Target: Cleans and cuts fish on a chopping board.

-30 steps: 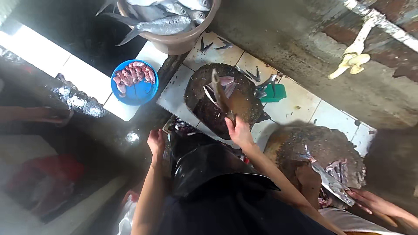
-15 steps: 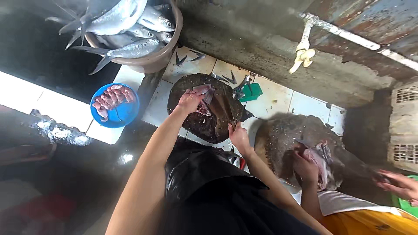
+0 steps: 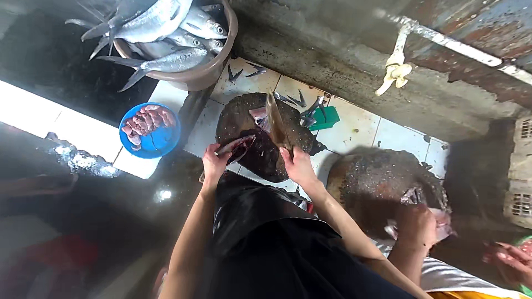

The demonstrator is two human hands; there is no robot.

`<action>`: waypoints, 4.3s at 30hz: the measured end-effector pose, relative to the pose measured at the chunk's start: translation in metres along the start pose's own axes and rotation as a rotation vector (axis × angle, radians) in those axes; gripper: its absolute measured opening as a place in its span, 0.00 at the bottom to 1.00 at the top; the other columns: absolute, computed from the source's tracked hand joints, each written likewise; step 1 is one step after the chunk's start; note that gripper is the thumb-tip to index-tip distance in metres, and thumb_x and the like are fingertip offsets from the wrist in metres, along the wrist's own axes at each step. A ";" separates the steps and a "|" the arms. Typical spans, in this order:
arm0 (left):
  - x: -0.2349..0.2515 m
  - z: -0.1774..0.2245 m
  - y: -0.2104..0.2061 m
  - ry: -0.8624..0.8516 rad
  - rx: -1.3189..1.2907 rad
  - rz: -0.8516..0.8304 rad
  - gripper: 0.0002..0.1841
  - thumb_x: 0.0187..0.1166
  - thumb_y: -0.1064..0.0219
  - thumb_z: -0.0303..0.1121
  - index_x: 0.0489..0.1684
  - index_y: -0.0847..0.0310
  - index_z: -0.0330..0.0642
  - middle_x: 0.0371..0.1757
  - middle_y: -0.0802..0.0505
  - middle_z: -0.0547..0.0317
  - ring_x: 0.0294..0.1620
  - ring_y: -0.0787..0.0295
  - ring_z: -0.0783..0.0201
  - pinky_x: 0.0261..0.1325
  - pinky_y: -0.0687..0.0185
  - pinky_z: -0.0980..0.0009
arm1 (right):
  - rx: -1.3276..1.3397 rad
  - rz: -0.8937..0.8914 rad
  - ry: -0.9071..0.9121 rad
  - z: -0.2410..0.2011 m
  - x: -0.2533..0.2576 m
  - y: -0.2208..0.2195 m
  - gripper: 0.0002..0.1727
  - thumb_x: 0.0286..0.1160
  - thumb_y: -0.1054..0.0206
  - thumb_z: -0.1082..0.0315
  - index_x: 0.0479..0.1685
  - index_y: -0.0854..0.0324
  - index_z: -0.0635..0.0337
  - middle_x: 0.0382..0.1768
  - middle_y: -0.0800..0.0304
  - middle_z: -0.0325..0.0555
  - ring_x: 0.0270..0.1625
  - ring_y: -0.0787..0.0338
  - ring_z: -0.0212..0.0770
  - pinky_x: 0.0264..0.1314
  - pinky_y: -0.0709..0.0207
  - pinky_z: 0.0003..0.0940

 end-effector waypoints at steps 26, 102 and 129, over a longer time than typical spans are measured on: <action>-0.025 -0.111 -0.022 0.045 0.024 -0.370 0.34 0.59 0.15 0.39 0.70 0.20 0.43 0.58 0.06 0.45 0.60 0.08 0.49 0.68 0.15 0.43 | -0.395 -0.133 0.165 -0.038 0.039 -0.056 0.31 0.90 0.48 0.40 0.69 0.26 0.59 0.36 0.10 0.62 0.40 0.06 0.66 0.36 0.15 0.65; -0.027 -0.076 -0.023 0.044 0.111 -0.277 0.21 0.75 0.28 0.55 0.43 0.08 0.44 0.40 0.03 0.55 0.44 0.05 0.60 0.56 0.11 0.50 | -0.289 -0.111 -0.021 -0.008 0.040 -0.046 0.33 0.89 0.52 0.36 0.67 0.24 0.57 0.41 0.08 0.59 0.46 0.05 0.63 0.45 0.13 0.64; 0.213 0.204 0.128 -0.317 0.727 0.142 0.31 0.69 0.24 0.44 0.69 0.19 0.35 0.73 0.17 0.34 0.78 0.25 0.34 0.77 0.34 0.29 | 0.069 -0.029 -0.262 0.104 0.016 -0.027 0.33 0.89 0.47 0.39 0.59 0.17 0.65 0.40 0.09 0.64 0.42 0.06 0.61 0.48 0.16 0.64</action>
Point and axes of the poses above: each hand's wrist, its own x-axis towards the middle knuckle, its own y-axis out of the back of the hand, z = x × y, the point moved 1 cm from there along x, towards the middle knuckle
